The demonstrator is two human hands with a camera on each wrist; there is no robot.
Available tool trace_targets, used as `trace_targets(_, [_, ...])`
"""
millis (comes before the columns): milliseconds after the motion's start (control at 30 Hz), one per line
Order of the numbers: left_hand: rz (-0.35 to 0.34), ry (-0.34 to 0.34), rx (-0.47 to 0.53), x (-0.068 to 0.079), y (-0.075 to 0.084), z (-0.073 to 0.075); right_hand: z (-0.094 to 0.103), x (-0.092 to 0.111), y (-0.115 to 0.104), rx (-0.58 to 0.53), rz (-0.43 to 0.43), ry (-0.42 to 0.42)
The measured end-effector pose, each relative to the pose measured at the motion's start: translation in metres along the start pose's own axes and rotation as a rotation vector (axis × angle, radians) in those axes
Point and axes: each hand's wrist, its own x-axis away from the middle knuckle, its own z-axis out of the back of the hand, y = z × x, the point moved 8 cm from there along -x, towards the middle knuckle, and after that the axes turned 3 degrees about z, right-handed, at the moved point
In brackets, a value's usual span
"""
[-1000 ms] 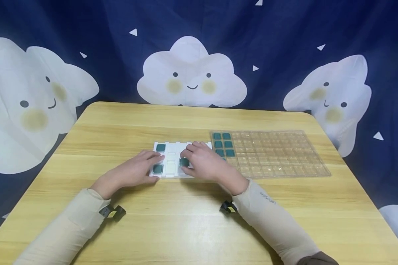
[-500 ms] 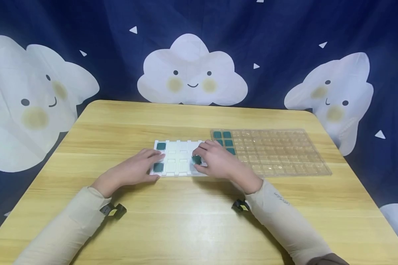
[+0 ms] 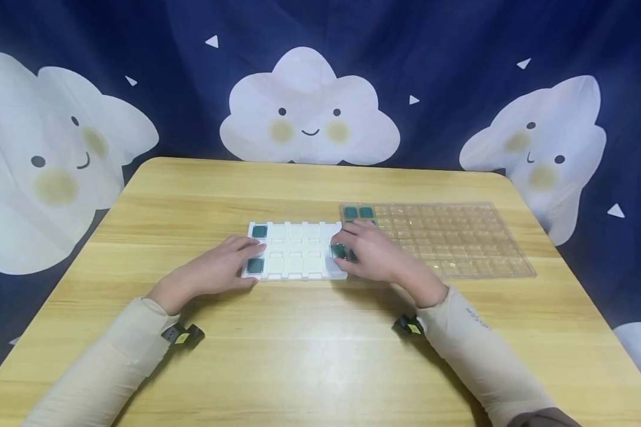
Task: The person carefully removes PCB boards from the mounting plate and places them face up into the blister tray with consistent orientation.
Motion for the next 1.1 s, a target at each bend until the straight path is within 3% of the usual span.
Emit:
trace_targets(367, [-0.003, -0.003, 0.007, -0.001, 0.0, 0.001, 0.002, 0.019, 0.02, -0.037, -0.053, -0.047])
trace_targets(567, [-0.002, 0.003, 0.009, 0.0, -0.001, 0.002, 0.005, 0.028, 0.028, -0.028, -0.047, -0.03])
trace_targets(767, [-0.002, 0.004, 0.003, 0.0, -0.001, 0.0, 0.002, 0.039, 0.041, -0.042, -0.1, -0.064])
trace_targets(1100, [0.003, -0.004, 0.006, -0.001, 0.0, 0.001, 0.003, 0.046, 0.058, -0.028, -0.126, -0.064])
